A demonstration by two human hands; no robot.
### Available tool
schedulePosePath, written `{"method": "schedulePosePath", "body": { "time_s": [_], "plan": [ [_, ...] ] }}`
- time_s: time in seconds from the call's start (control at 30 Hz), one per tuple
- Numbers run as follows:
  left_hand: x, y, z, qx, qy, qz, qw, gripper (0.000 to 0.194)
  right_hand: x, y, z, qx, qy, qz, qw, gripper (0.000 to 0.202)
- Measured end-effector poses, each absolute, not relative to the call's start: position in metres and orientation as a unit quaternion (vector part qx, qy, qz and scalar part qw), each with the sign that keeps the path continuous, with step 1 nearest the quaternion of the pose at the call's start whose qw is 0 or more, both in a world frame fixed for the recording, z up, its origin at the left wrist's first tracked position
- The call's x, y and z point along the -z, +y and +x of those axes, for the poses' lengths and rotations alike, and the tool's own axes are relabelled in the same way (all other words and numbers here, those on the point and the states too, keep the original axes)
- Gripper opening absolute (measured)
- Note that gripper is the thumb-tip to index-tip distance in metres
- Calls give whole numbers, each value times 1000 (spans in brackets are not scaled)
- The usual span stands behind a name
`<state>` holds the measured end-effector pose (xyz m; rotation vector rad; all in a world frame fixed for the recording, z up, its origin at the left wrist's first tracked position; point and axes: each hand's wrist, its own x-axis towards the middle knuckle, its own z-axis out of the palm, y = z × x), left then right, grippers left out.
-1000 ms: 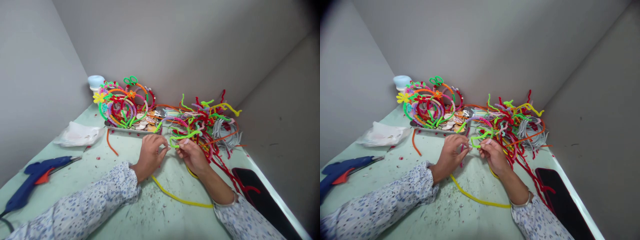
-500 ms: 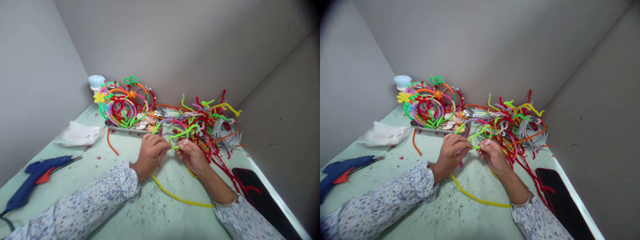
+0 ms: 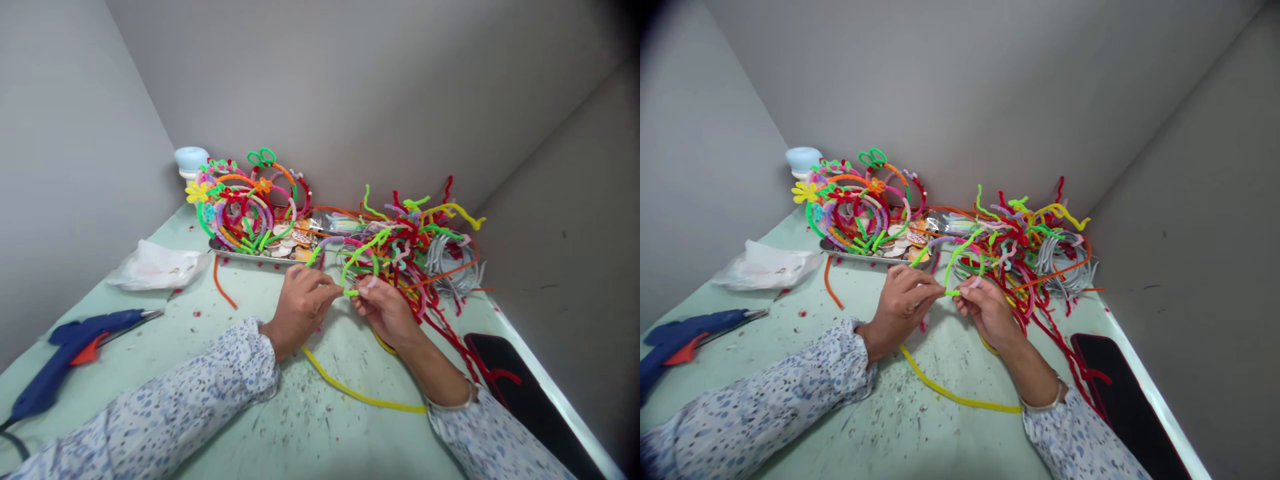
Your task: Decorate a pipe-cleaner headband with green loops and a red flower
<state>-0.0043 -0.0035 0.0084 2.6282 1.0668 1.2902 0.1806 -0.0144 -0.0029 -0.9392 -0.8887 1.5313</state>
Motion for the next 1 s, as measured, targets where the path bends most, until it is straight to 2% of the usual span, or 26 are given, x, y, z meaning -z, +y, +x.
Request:
{"method": "schedulePosePath", "body": {
  "time_s": [0.43,0.77,1.0],
  "plan": [
    [-11,-6,-1,-328,360,873,-2,20,5,-14,179,-615,-397,-402,550,10],
    [-6,-5,1,-339,357,870,-14,19,6,-14,178,-592,-423,-413,548,8],
    [-9,-7,1,-298,368,881,-20,21,7,-14,177,-588,-431,-408,549,4]
  ]
}}
